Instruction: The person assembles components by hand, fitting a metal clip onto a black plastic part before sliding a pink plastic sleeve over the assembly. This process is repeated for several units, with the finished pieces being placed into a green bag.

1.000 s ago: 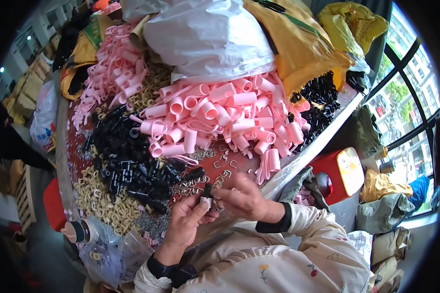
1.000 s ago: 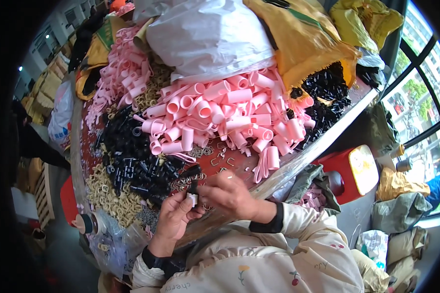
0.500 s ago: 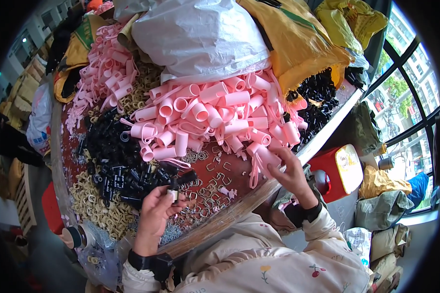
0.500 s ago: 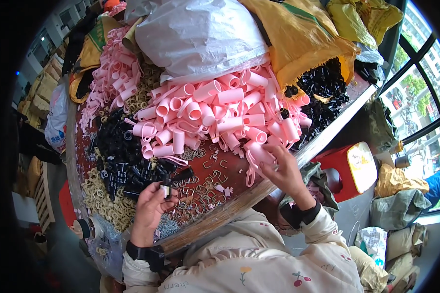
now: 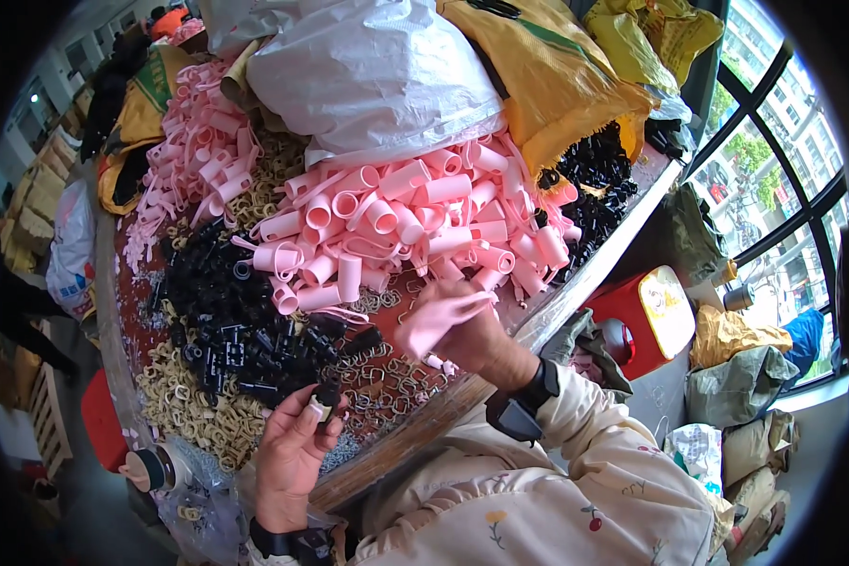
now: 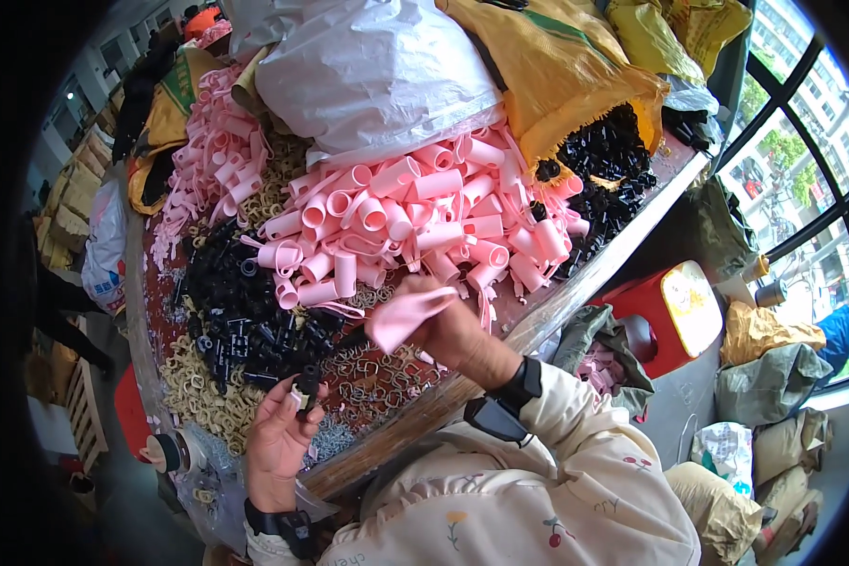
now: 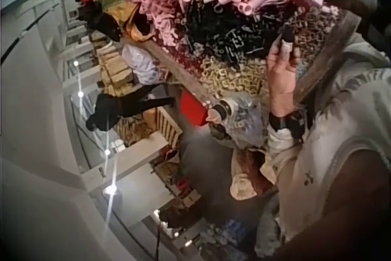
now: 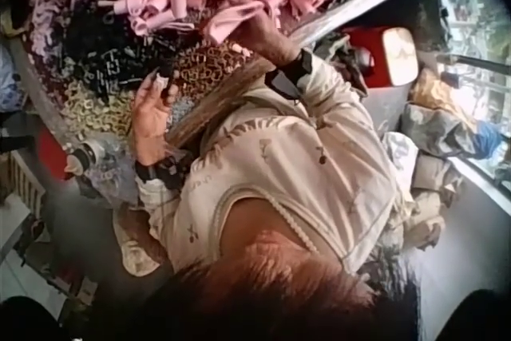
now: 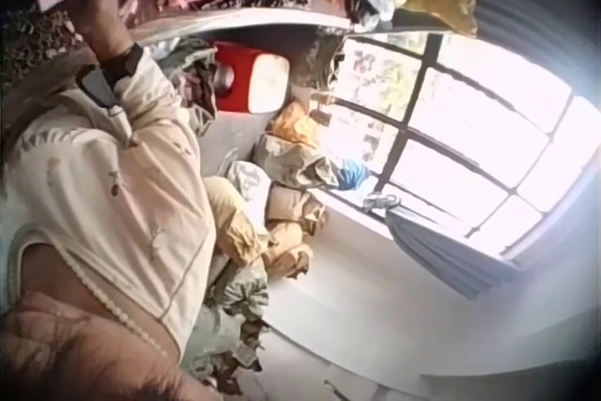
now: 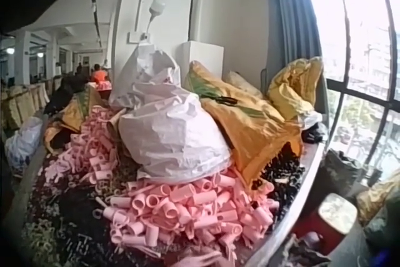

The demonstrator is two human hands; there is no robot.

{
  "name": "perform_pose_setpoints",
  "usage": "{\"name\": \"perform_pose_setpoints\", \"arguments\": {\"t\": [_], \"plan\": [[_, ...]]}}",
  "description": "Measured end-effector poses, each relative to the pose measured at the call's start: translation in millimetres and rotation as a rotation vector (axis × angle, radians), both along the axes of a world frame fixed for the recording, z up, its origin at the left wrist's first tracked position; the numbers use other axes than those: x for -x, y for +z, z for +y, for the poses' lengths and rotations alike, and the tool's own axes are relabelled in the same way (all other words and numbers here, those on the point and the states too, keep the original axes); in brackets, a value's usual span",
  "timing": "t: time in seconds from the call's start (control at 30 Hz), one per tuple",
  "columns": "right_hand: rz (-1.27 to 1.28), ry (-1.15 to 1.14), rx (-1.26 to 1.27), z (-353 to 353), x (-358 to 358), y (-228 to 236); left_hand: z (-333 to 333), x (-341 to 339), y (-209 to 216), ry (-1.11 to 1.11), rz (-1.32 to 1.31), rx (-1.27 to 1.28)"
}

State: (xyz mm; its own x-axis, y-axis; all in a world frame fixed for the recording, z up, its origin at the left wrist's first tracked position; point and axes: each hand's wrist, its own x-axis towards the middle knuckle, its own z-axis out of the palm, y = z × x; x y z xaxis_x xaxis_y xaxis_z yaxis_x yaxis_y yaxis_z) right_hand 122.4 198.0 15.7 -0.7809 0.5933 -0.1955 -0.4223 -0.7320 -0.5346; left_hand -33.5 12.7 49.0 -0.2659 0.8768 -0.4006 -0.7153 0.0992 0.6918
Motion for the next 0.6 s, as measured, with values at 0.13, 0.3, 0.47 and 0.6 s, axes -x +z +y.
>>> {"name": "perform_pose_setpoints", "arguments": {"t": [0.13, 0.3, 0.47, 0.6], "plan": [[-0.261, 0.063, -0.226, -37, 15, 6, 11, -18, -1, -0.072, -0.154, -0.09], [-0.152, 0.088, 0.028, -64, 29, 24, 26, -28, -6, 0.046, -0.148, -0.055], [-0.102, -0.056, 0.109, -78, 39, 31, 42, -27, -9, 0.159, -0.133, -0.123], [-0.188, -0.02, -0.009, -72, 32, 36, 45, -35, -11, 0.219, -0.121, -0.118]]}}
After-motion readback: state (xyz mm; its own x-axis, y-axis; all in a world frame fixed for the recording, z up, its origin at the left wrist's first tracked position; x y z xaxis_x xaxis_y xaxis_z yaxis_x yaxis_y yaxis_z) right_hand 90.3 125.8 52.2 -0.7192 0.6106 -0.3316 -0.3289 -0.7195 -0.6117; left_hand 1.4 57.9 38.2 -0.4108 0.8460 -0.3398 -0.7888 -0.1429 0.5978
